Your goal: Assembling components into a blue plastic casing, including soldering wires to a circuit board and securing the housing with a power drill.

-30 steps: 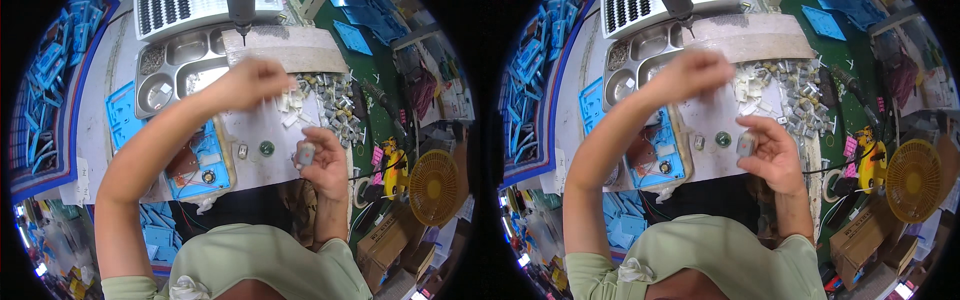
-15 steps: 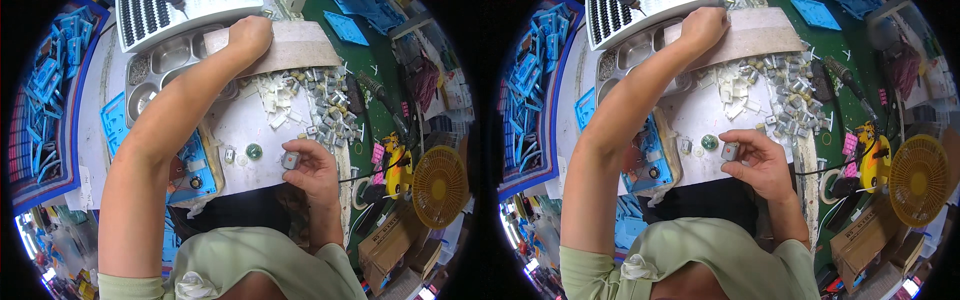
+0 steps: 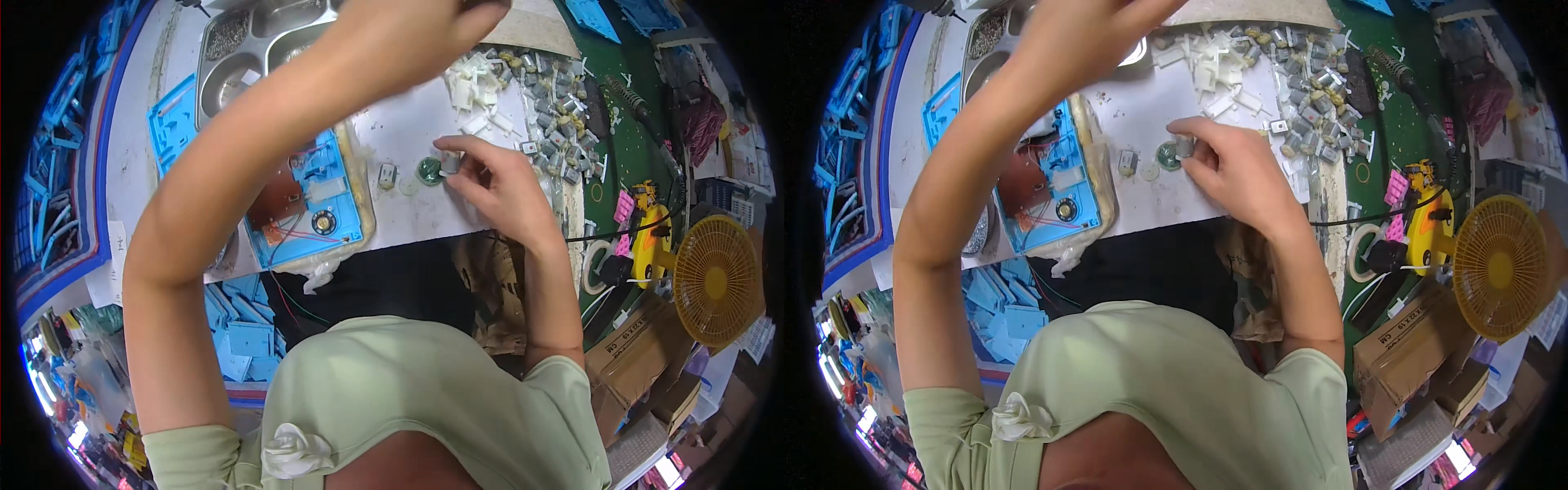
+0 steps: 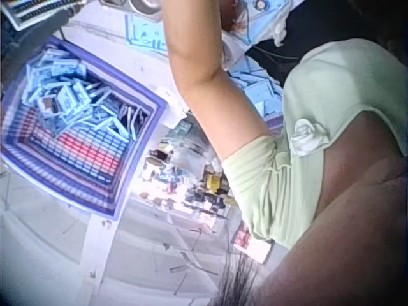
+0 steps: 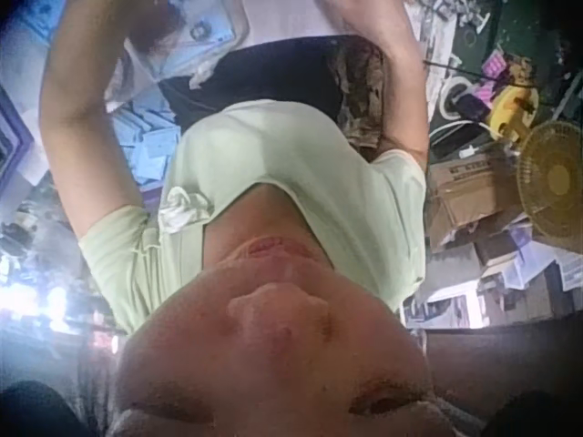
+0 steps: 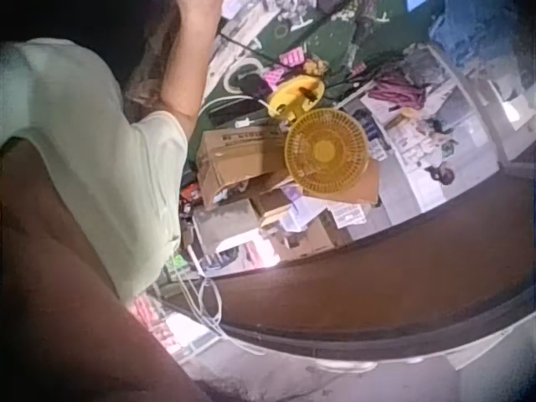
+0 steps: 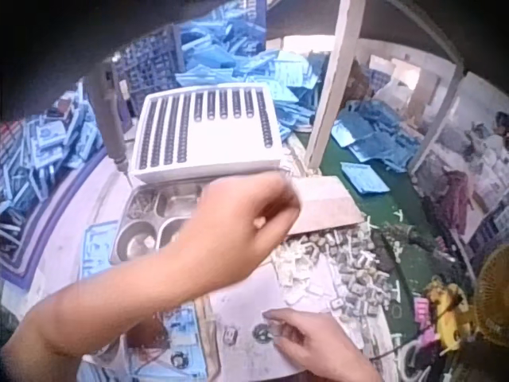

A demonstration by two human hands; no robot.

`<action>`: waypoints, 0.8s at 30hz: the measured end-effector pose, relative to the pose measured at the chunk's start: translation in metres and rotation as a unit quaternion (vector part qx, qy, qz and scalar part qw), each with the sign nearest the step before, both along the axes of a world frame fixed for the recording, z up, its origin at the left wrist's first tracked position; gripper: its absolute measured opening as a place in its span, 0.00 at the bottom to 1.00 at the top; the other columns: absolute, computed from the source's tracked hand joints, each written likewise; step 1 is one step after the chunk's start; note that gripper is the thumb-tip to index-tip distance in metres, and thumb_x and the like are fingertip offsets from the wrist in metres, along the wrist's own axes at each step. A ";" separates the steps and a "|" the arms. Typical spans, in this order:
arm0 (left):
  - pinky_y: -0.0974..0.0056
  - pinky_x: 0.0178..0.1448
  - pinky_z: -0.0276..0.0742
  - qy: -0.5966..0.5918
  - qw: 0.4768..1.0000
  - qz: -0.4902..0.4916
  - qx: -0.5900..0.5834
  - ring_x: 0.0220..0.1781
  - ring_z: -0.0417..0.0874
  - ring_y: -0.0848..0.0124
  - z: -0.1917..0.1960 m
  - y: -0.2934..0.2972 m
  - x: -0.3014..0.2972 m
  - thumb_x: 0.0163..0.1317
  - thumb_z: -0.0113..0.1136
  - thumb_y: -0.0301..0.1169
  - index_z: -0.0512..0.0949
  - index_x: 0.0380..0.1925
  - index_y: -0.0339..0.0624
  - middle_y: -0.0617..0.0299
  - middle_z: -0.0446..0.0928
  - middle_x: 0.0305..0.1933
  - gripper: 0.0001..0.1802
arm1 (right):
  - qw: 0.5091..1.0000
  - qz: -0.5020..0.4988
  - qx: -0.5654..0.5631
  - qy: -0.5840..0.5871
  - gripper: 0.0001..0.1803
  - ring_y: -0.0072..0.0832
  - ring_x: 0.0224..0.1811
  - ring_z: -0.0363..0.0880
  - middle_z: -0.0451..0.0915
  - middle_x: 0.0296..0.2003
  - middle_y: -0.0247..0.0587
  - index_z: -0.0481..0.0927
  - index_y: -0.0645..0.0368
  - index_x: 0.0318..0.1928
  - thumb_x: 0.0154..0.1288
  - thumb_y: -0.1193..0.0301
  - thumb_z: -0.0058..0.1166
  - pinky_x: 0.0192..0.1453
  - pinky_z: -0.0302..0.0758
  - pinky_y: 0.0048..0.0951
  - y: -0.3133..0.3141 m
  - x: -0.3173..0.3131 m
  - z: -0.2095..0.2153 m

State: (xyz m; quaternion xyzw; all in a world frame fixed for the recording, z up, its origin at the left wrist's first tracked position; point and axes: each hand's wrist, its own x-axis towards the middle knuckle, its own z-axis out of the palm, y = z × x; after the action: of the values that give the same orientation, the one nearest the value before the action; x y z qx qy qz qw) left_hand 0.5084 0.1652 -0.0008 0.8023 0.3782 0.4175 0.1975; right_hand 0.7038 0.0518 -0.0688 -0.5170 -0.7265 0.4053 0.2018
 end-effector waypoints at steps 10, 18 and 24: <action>0.71 0.42 0.82 -0.175 0.942 0.043 -0.284 0.42 0.84 0.73 -0.037 -0.184 -0.109 0.63 0.62 0.15 0.82 0.41 0.30 0.56 0.82 0.44 0.07 | 0.935 0.167 0.227 -0.214 0.21 0.39 0.27 0.81 0.81 0.27 0.46 0.84 0.56 0.53 0.56 0.78 0.58 0.38 0.77 0.38 0.013 -0.031 -0.004; 0.74 0.41 0.82 -0.255 0.902 0.102 -0.334 0.45 0.81 0.76 -0.061 -0.220 -0.093 0.65 0.61 0.14 0.78 0.50 0.33 0.58 0.78 0.45 0.14 | 0.976 0.041 -0.138 0.165 0.23 0.17 0.27 0.74 0.75 0.28 0.30 0.80 0.64 0.59 0.62 0.79 0.63 0.36 0.74 0.19 -0.016 -0.056 0.029; 0.75 0.43 0.83 -0.296 0.877 0.103 -0.363 0.46 0.79 0.77 -0.065 -0.223 -0.093 0.65 0.63 0.15 0.71 0.55 0.36 0.61 0.76 0.46 0.20 | 0.876 0.056 -0.314 0.362 0.26 0.12 0.36 0.74 0.76 0.33 0.28 0.75 0.67 0.64 0.66 0.81 0.64 0.43 0.73 0.14 -0.032 -0.090 0.013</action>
State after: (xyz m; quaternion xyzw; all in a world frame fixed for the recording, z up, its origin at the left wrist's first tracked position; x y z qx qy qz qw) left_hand 0.4158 -0.0574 -0.0654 0.4693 0.5076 0.4871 0.5336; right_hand 0.6135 0.0194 -0.0557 -0.3289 -0.4654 0.7813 0.2545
